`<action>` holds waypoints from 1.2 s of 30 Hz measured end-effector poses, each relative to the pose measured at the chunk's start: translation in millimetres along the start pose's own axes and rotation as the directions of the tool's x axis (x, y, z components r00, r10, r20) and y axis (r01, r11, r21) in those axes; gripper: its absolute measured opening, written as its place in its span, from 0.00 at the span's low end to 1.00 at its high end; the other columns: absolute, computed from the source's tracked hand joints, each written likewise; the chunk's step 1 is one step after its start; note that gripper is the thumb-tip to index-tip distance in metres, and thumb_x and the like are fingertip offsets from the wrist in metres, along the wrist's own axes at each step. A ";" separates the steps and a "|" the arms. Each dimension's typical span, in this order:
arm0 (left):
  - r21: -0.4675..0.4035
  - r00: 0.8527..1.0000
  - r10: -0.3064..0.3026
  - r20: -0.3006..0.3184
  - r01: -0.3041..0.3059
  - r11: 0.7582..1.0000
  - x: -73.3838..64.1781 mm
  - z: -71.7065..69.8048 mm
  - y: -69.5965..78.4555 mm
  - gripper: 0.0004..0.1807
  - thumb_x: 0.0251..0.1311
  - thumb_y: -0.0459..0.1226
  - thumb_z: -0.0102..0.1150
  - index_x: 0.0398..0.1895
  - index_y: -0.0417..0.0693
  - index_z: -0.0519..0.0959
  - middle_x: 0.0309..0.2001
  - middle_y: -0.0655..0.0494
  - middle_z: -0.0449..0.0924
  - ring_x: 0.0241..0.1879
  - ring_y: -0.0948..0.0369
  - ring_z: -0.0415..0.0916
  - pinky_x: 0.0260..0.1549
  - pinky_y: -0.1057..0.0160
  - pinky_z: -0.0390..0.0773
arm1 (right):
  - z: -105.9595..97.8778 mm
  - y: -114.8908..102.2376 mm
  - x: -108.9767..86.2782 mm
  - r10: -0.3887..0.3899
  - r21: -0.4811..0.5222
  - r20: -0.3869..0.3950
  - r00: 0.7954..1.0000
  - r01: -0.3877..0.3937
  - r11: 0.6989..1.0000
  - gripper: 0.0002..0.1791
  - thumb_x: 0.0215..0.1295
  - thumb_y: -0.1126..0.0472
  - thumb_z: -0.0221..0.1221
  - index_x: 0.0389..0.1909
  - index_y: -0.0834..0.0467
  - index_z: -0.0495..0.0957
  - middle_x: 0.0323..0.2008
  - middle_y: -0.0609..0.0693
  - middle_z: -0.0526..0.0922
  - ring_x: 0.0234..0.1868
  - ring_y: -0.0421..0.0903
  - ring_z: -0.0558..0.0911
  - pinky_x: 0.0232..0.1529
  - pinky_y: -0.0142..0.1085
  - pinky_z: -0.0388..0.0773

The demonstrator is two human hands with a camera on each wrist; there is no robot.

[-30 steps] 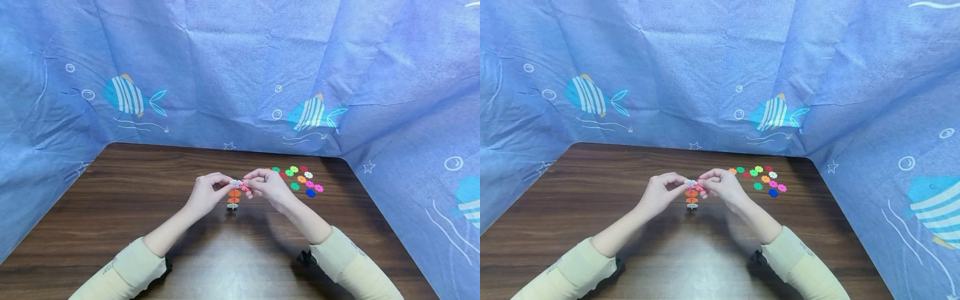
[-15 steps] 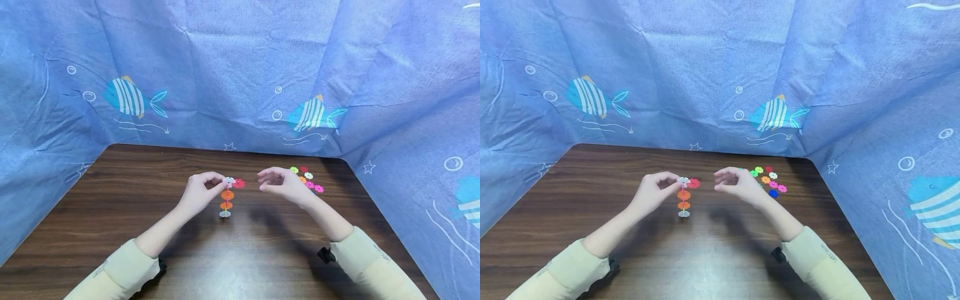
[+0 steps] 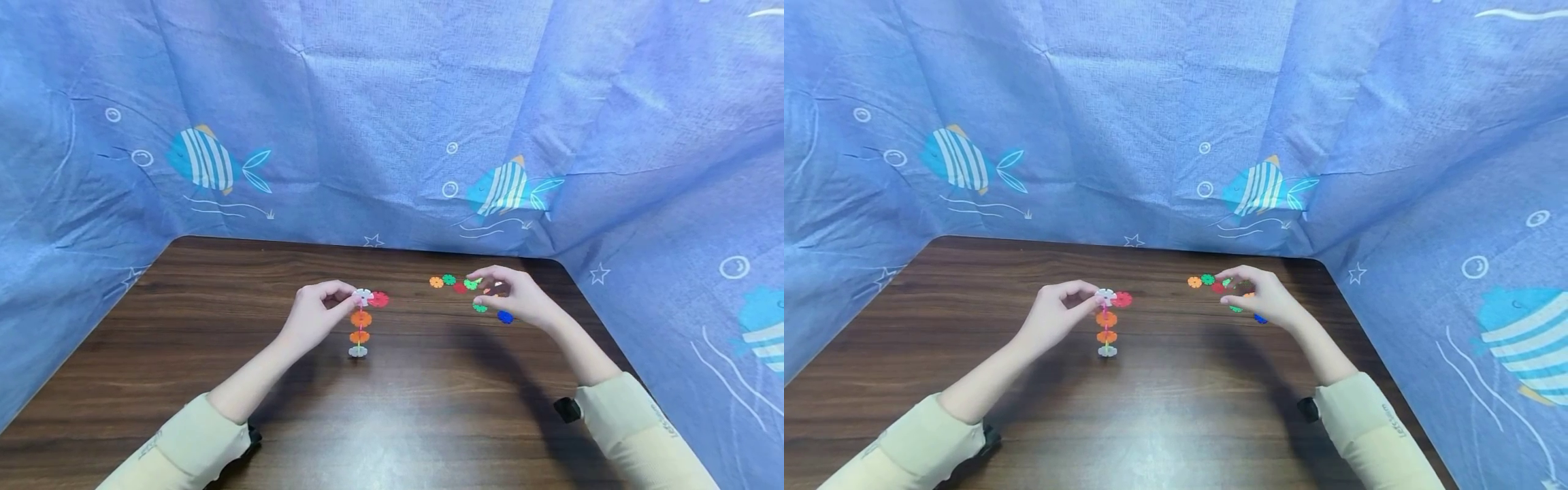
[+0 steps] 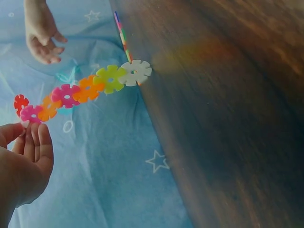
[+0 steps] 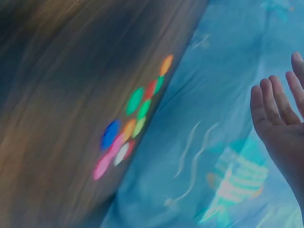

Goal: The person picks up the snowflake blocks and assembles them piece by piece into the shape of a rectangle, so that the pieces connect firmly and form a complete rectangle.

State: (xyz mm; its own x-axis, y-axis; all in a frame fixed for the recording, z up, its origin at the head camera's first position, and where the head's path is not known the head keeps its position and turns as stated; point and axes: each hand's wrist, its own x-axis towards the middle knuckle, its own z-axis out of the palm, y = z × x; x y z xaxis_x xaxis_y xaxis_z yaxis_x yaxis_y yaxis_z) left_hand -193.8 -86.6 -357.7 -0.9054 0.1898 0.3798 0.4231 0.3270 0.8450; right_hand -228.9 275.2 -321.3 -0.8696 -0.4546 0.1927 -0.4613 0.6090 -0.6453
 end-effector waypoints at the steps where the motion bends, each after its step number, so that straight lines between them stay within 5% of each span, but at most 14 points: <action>1: -0.004 1.000 -0.003 0.001 0.003 1.000 -0.4 -0.7 -0.2 0.05 0.56 0.38 0.65 0.33 0.47 0.84 0.29 0.54 0.85 0.27 0.58 0.79 0.24 0.69 0.75 | -2.0 6.1 -1.5 0.004 -0.013 -0.007 1.000 -0.005 1.000 0.22 0.57 0.65 0.65 0.53 0.59 0.76 0.43 0.54 0.82 0.41 0.42 0.81 0.42 0.33 0.79; 10: -0.015 1.000 -0.025 0.004 0.025 1.000 -0.5 -3.1 -9.8 0.05 0.56 0.42 0.66 0.33 0.53 0.84 0.28 0.59 0.84 0.27 0.60 0.79 0.22 0.69 0.73 | -9.3 71.5 -10.0 -0.056 -0.165 -0.056 0.997 0.046 0.985 0.23 0.52 0.62 0.69 0.50 0.58 0.79 0.42 0.50 0.83 0.39 0.37 0.78 0.39 0.30 0.77; 17: 0.002 0.999 -0.041 0.014 0.041 0.999 -0.2 -4.1 -12.0 0.06 0.58 0.42 0.63 0.34 0.52 0.84 0.29 0.59 0.84 0.30 0.56 0.80 0.28 0.67 0.77 | -12.9 110.1 -18.7 -0.028 -0.268 -0.037 0.999 0.017 0.963 0.21 0.52 0.62 0.69 0.48 0.62 0.80 0.46 0.55 0.82 0.46 0.46 0.79 0.45 0.42 0.77; 26: 0.007 1.000 -0.026 0.006 0.026 1.000 0.0 -4.4 -12.2 0.05 0.57 0.42 0.64 0.34 0.52 0.84 0.29 0.59 0.85 0.28 0.56 0.79 0.24 0.68 0.74 | -7.6 147.9 -24.5 -0.166 -0.315 0.026 0.986 0.166 0.934 0.19 0.48 0.64 0.70 0.44 0.60 0.83 0.38 0.57 0.80 0.40 0.54 0.78 0.39 0.38 0.73; 31: -0.009 1.000 -0.015 0.001 0.015 1.000 -0.3 -4.2 -11.4 0.06 0.57 0.44 0.65 0.33 0.53 0.84 0.28 0.61 0.84 0.28 0.53 0.79 0.22 0.68 0.72 | -3.6 155.8 -20.2 -0.109 -0.364 0.082 0.991 0.132 0.922 0.18 0.50 0.61 0.70 0.44 0.58 0.83 0.39 0.56 0.79 0.42 0.56 0.77 0.43 0.52 0.72; 36: -0.020 1.000 -0.005 0.005 0.005 1.000 0.1 -3.3 -10.7 0.07 0.56 0.44 0.65 0.33 0.53 0.84 0.28 0.61 0.84 0.29 0.57 0.79 0.24 0.68 0.74 | -1.5 157.0 -17.5 -0.037 -0.422 0.101 0.994 0.077 0.903 0.17 0.50 0.60 0.70 0.43 0.59 0.84 0.39 0.57 0.79 0.43 0.58 0.76 0.46 0.54 0.71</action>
State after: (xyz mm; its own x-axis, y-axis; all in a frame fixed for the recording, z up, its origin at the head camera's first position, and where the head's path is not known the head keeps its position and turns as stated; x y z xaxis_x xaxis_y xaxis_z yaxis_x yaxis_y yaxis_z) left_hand -198.6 -93.1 -365.5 -0.9073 0.1927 0.3738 0.4177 0.3095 0.8542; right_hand -286.3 379.7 -424.9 -0.8297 -0.5401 0.1410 -0.5576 0.7897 -0.2560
